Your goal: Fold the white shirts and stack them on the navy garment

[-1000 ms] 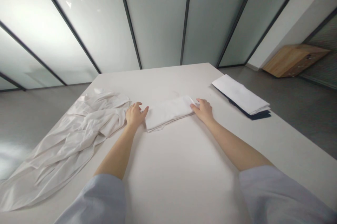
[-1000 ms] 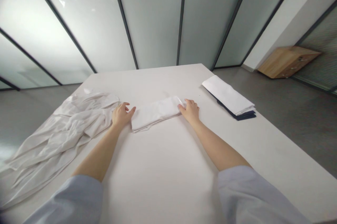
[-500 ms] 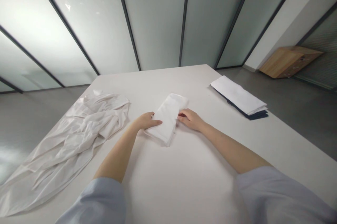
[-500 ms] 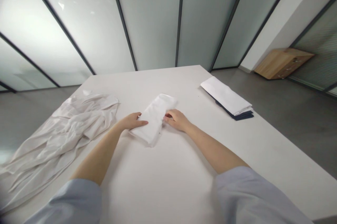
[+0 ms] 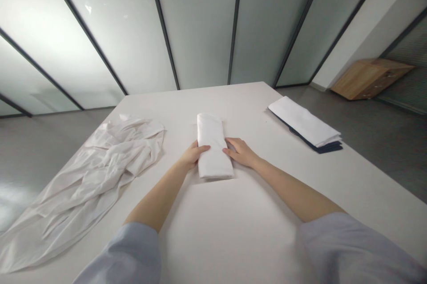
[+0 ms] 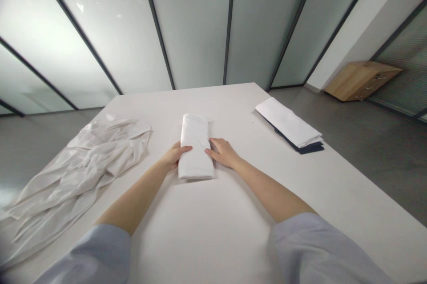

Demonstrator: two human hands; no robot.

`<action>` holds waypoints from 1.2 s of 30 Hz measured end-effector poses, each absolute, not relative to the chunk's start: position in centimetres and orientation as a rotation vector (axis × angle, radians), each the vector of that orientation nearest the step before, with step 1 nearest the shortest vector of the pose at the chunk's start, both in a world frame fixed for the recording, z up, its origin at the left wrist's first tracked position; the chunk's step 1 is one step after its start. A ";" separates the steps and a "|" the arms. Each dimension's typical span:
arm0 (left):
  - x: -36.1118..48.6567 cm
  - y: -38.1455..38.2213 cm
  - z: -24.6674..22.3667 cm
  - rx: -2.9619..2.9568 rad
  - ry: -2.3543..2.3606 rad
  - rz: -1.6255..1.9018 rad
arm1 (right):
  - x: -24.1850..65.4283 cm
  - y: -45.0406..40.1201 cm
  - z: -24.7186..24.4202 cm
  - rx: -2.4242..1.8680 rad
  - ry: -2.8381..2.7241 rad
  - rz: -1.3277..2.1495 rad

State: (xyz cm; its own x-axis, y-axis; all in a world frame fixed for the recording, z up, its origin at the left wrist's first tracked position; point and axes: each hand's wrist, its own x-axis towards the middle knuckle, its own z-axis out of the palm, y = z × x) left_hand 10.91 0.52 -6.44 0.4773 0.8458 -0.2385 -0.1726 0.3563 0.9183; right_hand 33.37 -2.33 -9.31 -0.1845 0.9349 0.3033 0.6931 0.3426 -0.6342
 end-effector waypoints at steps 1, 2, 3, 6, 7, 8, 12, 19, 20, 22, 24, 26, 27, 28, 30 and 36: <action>11.0 0.4 -6.5 0.995 0.806 0.797 | 33.4 -2.3 -9.4 -1.434 -1.864 0.542; 11.2 0.4 -6.5 1.009 0.780 0.826 | 33.3 -2.2 -9.4 -1.427 -1.768 0.645; 11.3 0.3 -6.5 1.029 0.750 0.848 | 33.3 -2.2 -9.2 -1.394 -1.675 0.773; 11.6 0.0 -6.4 1.090 0.664 0.864 | 33.1 -2.5 -7.9 -1.207 -1.455 1.177; 11.7 -0.1 -6.3 1.105 0.644 0.847 | 33.1 -2.7 -7.2 -1.159 -1.399 1.291; 11.8 -0.2 -6.3 1.116 0.630 0.823 | 33.0 -2.9 -6.6 -1.133 -1.349 1.391; 12.0 -0.4 -6.3 1.205 0.597 0.716 | 33.2 -3.2 -4.8 -1.204 -1.161 1.658; 10.8 1.1 -7.4 1.959 1.078 0.706 | 35.4 -0.9 -5.0 -1.723 -1.344 1.270; 10.4 1.5 -7.6 2.075 1.197 0.696 | 36.2 -0.6 -5.1 -1.854 -1.454 1.082; 9.7 2.3 -8.0 2.184 1.324 0.690 | 38.3 -0.2 -5.2 -2.070 -1.643 0.720; 9.2 2.9 -8.3 2.183 1.346 0.692 | 40.8 -0.5 -5.1 -2.217 -1.748 0.446; 9.1 3.2 -8.6 2.216 1.336 0.677 | 43.2 -1.2 -4.7 -2.327 -1.787 0.251; 9.2 3.2 -8.7 2.257 1.336 0.663 | 44.3 -1.7 -4.3 -2.378 -1.796 0.175; 9.2 3.2 -8.7 2.299 1.342 0.646 | 45.2 -2.2 -3.8 -2.426 -1.799 0.114; 9.4 3.1 -8.7 2.354 1.353 0.616 | 47.0 -3.0 -2.6 -2.520 -1.781 0.025; 9.4 2.8 -8.4 2.387 1.369 0.592 | 51.7 -4.0 1.8 -2.642 -1.668 -0.192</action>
State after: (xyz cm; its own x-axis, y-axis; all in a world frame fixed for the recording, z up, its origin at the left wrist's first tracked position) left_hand 9.40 2.85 -8.44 0.4532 0.8707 0.1910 0.7358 -0.4864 0.4712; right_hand 51.65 -4.04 1.81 0.4245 0.8988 0.1093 0.9001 -0.4320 0.0565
